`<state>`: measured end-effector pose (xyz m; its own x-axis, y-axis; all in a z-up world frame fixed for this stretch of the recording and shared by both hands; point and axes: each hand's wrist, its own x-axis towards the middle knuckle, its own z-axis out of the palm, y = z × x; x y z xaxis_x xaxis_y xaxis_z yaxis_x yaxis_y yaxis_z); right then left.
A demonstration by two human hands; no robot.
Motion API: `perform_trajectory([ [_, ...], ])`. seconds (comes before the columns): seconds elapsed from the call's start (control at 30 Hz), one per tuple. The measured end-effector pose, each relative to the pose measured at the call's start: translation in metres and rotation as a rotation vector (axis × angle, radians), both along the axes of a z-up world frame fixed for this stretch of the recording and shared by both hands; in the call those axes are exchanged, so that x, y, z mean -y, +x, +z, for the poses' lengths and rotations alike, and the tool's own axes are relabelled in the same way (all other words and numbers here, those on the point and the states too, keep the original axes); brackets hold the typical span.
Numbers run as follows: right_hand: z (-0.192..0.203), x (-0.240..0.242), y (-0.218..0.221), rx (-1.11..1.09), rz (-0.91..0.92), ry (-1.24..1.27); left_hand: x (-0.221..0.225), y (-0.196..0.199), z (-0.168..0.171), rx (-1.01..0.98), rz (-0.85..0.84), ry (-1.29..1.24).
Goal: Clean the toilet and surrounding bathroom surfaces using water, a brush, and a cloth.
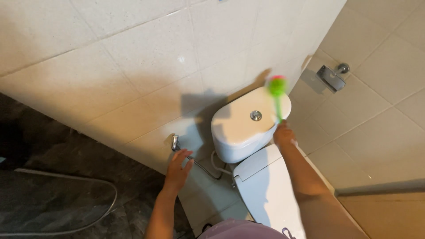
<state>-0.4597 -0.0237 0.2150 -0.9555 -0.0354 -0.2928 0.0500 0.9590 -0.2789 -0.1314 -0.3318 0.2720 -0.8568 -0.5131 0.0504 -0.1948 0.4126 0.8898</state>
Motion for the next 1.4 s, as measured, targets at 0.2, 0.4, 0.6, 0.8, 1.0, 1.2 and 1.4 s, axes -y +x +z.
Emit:
perform_trajectory([
  [0.2, 0.068, -0.008, 0.039, 0.066, 0.670, 0.285, -0.019, -0.011, -0.022, -0.030, 0.002, -0.058],
  [0.4, 0.056, -0.017, 0.035, 0.007, 0.702, 0.250, -0.040, -0.010, -0.018, -0.051, 0.020, -0.085],
  [0.6, -0.032, -0.037, 0.008, -0.066, 0.439, 0.100, -0.044, -0.002, -0.027, -0.163, 0.068, -0.060],
  [0.8, -0.003, -0.048, 0.053, 0.000, 0.585, 0.133, -0.065, -0.001, -0.002, -0.086, 0.042, -0.047],
  [1.0, -0.039, -0.067, 0.061, -0.025, 0.411, 0.021, -0.073, -0.008, -0.009, -0.117, 0.000, -0.048],
  [1.2, -0.077, -0.095, 0.059, -0.027, 0.168, -0.076, -0.076, -0.011, -0.018, -0.148, 0.013, 0.024],
  [1.4, -0.045, -0.114, 0.085, 0.018, 0.370, 0.071, -0.085, -0.014, -0.019, -0.206, -0.049, 0.059],
])
